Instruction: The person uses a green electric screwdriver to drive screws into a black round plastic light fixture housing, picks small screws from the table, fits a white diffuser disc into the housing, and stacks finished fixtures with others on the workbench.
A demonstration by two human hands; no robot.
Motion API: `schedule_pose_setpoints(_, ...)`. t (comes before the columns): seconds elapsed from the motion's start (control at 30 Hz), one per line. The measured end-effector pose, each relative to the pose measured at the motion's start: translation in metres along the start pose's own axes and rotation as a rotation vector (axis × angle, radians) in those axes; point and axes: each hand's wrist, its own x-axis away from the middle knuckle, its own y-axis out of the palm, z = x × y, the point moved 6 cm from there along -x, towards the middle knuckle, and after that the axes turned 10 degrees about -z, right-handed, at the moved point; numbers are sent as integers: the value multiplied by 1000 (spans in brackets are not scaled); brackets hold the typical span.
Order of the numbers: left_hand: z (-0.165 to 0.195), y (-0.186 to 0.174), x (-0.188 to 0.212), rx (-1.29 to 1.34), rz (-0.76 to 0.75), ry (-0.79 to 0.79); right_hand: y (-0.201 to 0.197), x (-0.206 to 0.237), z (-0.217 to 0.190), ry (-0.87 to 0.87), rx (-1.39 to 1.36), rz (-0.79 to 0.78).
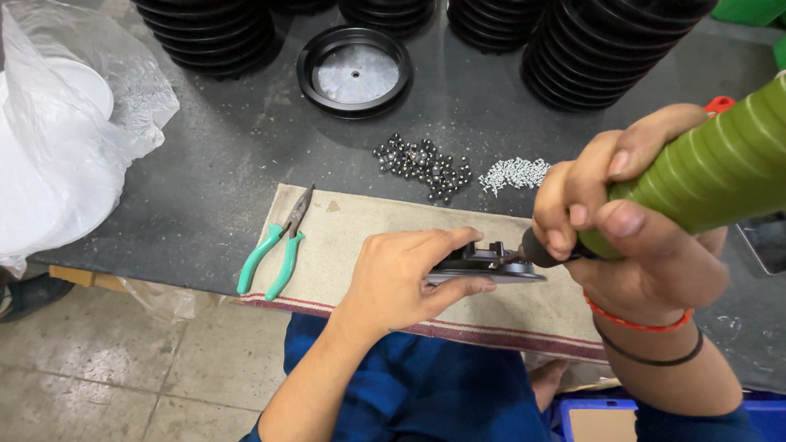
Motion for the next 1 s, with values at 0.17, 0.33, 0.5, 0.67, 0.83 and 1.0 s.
schedule_pose_setpoints(0.17,-6,-1,-6,-6,-12,-10,-5,-3,9,-21,-4,63)
schedule_pose_setpoints(0.33,-10,-1,-10,-15,-4,40,-7,-14,18,43,-88,-64)
schedule_pose_setpoints(0.5,-11,-5,-6,-5,-4,24,11,-17,18,39,-86,-74)
schedule_pose_setpoints(0.67,-8,-6,7,-60,13,60,22,-21,17,99,-205,-69)
schedule_pose_setpoints(0.83,-25,0,34,-101,34,19,13,9,19,153,-96,3)
schedule_pose_setpoints(1.0,-66,-5,86,165,214,-139,-7,65,42,69,306,100)
